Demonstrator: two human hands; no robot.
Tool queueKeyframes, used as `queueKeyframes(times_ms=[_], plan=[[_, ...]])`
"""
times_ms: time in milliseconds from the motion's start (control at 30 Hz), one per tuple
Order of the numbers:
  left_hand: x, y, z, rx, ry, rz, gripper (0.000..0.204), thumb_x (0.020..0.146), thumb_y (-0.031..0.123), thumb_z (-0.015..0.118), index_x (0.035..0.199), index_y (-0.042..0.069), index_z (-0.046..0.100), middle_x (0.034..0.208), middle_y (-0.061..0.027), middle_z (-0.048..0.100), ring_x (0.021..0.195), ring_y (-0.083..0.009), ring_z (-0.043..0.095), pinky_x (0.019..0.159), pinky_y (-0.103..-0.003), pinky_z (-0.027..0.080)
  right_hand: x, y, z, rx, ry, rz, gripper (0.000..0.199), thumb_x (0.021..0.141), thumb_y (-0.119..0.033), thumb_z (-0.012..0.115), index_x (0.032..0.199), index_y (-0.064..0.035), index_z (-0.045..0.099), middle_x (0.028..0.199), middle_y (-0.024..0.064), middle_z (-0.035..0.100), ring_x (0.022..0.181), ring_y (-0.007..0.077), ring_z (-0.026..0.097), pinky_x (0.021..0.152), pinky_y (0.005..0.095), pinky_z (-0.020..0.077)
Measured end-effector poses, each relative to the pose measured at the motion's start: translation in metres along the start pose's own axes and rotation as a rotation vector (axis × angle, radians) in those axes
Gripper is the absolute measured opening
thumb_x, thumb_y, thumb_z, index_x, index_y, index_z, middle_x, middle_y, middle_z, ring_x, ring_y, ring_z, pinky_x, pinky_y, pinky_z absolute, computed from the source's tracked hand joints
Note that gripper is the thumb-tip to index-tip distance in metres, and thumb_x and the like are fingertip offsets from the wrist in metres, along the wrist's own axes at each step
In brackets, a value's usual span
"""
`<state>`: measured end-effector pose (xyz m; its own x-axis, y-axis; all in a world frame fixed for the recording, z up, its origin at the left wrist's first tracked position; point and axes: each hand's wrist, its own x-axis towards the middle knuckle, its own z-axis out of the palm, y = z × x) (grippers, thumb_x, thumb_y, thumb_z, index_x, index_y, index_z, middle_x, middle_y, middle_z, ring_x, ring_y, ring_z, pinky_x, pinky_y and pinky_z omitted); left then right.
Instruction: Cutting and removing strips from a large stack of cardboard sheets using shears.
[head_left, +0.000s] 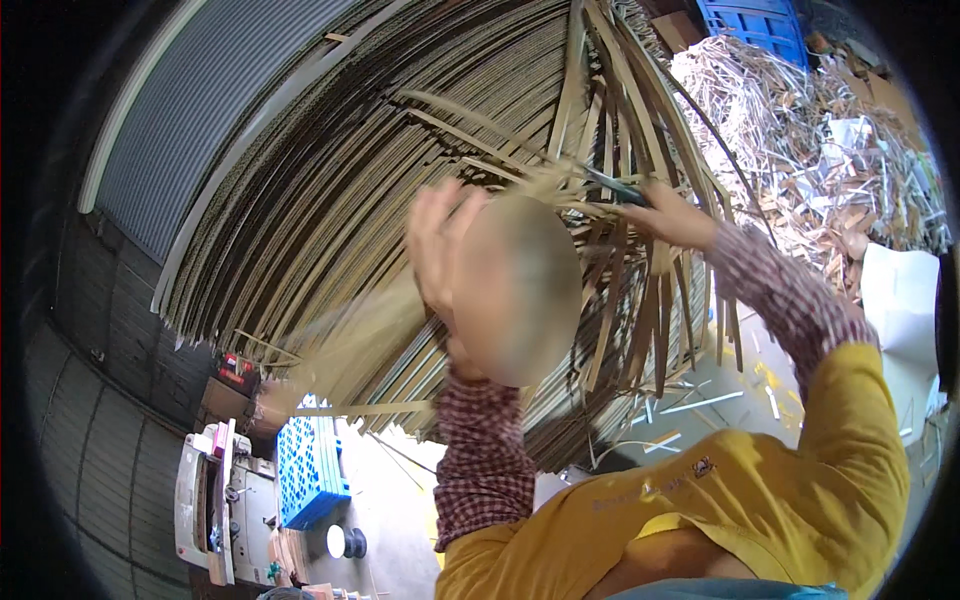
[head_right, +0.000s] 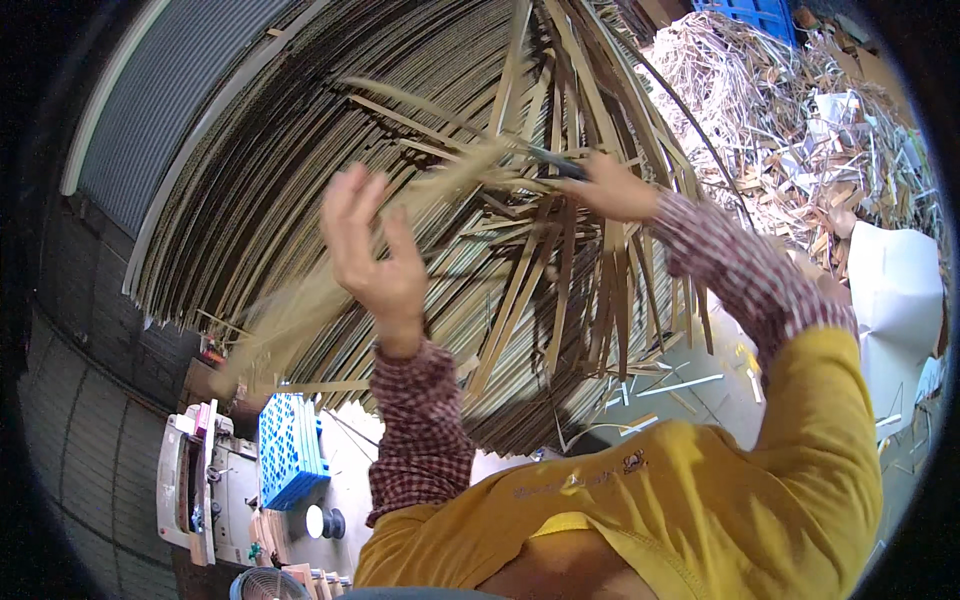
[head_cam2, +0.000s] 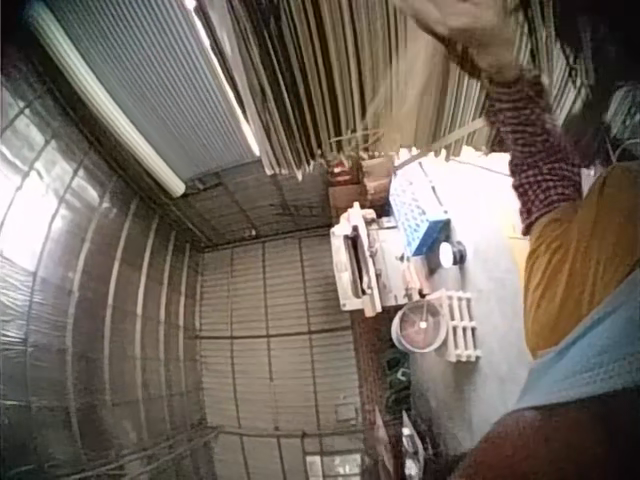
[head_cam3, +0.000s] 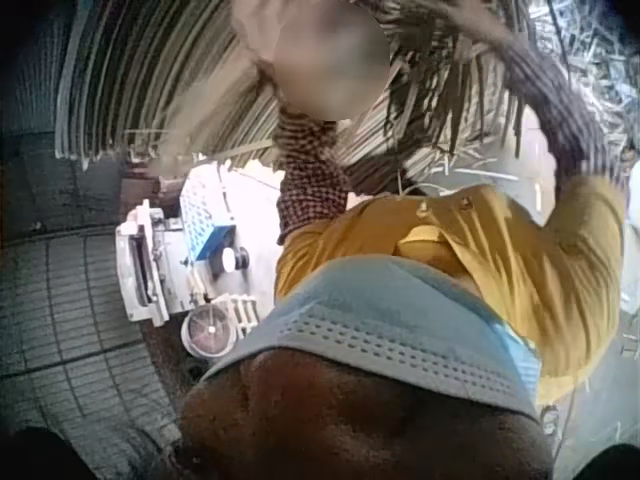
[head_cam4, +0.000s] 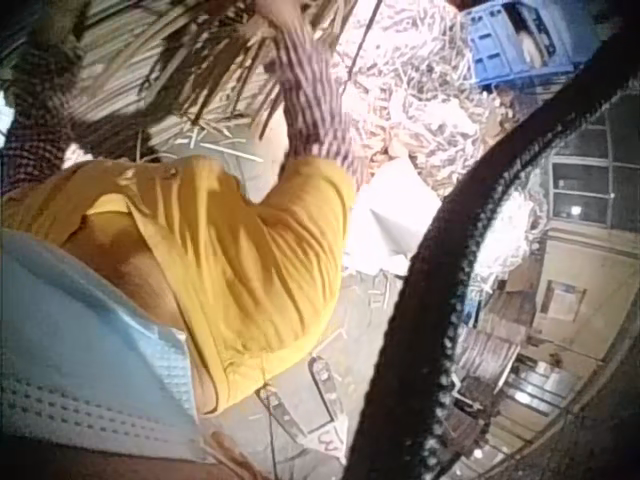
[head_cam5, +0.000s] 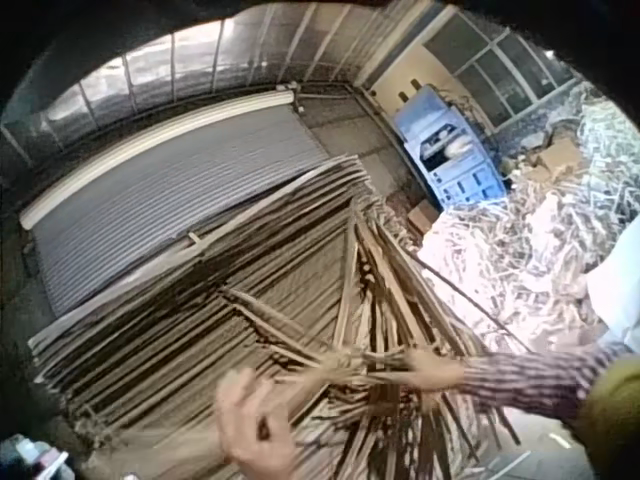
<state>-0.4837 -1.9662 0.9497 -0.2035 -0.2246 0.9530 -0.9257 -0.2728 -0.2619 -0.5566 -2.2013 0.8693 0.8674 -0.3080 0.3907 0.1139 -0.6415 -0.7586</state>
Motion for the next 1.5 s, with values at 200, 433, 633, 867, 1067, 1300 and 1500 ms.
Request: queueKeyframes(times_ms=[200, 433, 633, 867, 1067, 1300, 1500], plan=[[-0.047, -0.039, 0.06, 0.072, -0.673, -0.08, 0.043, 0.079, 0.023, 0.057, 0.118, 0.007, 0.046, 0.124, -0.0133, 0.042, 0.113, -0.0329, 0.039, 0.096, -0.047, 0.026, -0.077, 0.037, -0.083, 0.039, -0.095, 0.103, 0.031, 0.074, -0.028, 0.059, 0.081, 0.0017, 0.06, 0.061, 0.0016, 0.051, 0.053, 0.011, 0.044, 0.05, 0.0269, 0.0342], [-0.072, -0.042, 0.075, -0.014, -0.396, -0.06, 0.031, 0.08, 0.015, 0.055, 0.109, 0.004, 0.052, 0.116, -0.0146, 0.048, 0.109, -0.0328, 0.042, 0.093, -0.044, 0.03, 0.006, -0.11, -0.078, -0.101, -0.151, -0.238, 0.048, 0.071, -0.051, 0.06, 0.086, -0.005, 0.065, 0.058, -0.0009, 0.046, 0.052, 0.0114, 0.04, 0.049, 0.0282, 0.0329], [-0.071, -0.039, 0.032, -0.066, -0.326, -0.157, 0.03, 0.08, 0.012, 0.055, 0.108, 0.001, 0.053, 0.112, -0.0162, 0.05, 0.105, -0.0326, 0.045, 0.089, -0.041, 0.036, 0.121, -0.184, -0.033, 0.028, -0.141, -0.239, 0.038, 0.083, -0.035, 0.05, 0.081, -0.0003, 0.065, 0.064, 0.0049, 0.055, 0.046, 0.0099, 0.042, 0.039, 0.0264, 0.0369], [-0.057, -0.036, -0.004, -0.009, -0.214, -0.142, 0.027, 0.083, 0.01, 0.051, 0.107, 0.0, 0.054, 0.109, -0.0162, 0.052, 0.103, -0.0289, 0.05, 0.085, -0.042, 0.042, 0.135, -0.164, 0.008, 0.233, -0.075, -0.33, 0.039, 0.083, -0.034, 0.05, 0.062, -0.0013, 0.059, 0.054, 0.0037, 0.051, 0.043, 0.0113, 0.043, 0.04, 0.0271, 0.0365], [-0.006, -0.023, -0.044, 0.054, 0.096, 0.084, 0.026, 0.085, 0.018, 0.051, 0.101, -0.002, 0.056, 0.106, -0.017, 0.055, 0.105, -0.0315, 0.049, 0.089, -0.043, 0.042, 0.071, -0.083, 0.027, 0.233, 0.026, -0.481, 0.039, 0.083, -0.033, 0.05, 0.067, 0.0021, 0.052, 0.05, 0.0025, 0.045, 0.042, 0.0107, 0.04, 0.041, 0.0262, 0.0332], [0.081, -0.064, -0.07, 0.399, 0.042, 0.139, 0.036, 0.075, 0.013, 0.062, 0.109, 0.003, 0.054, 0.115, -0.0149, 0.049, 0.108, -0.0291, 0.045, 0.091, -0.04, 0.036, 0.002, -0.025, 0.032, 0.227, 0.169, -0.427, 0.043, 0.082, -0.035, 0.05, 0.072, 0.0075, 0.05, 0.053, 0.0053, 0.042, 0.047, 0.0161, 0.04, 0.046, 0.0321, 0.0344], [0.149, -0.123, -0.035, 0.626, -0.131, 0.268, 0.053, 0.074, 0.026, 0.065, 0.118, 0.003, 0.045, 0.118, -0.0194, 0.045, 0.113, -0.0321, 0.039, 0.093, -0.043, 0.031, -0.04, 0.066, 0.024, 0.09, 0.381, -0.046, 0.038, 0.08, -0.032, 0.054, 0.071, 0.0052, 0.055, 0.055, 0.0069, 0.047, 0.048, 0.0141, 0.043, 0.047, 0.0314, 0.0354]])
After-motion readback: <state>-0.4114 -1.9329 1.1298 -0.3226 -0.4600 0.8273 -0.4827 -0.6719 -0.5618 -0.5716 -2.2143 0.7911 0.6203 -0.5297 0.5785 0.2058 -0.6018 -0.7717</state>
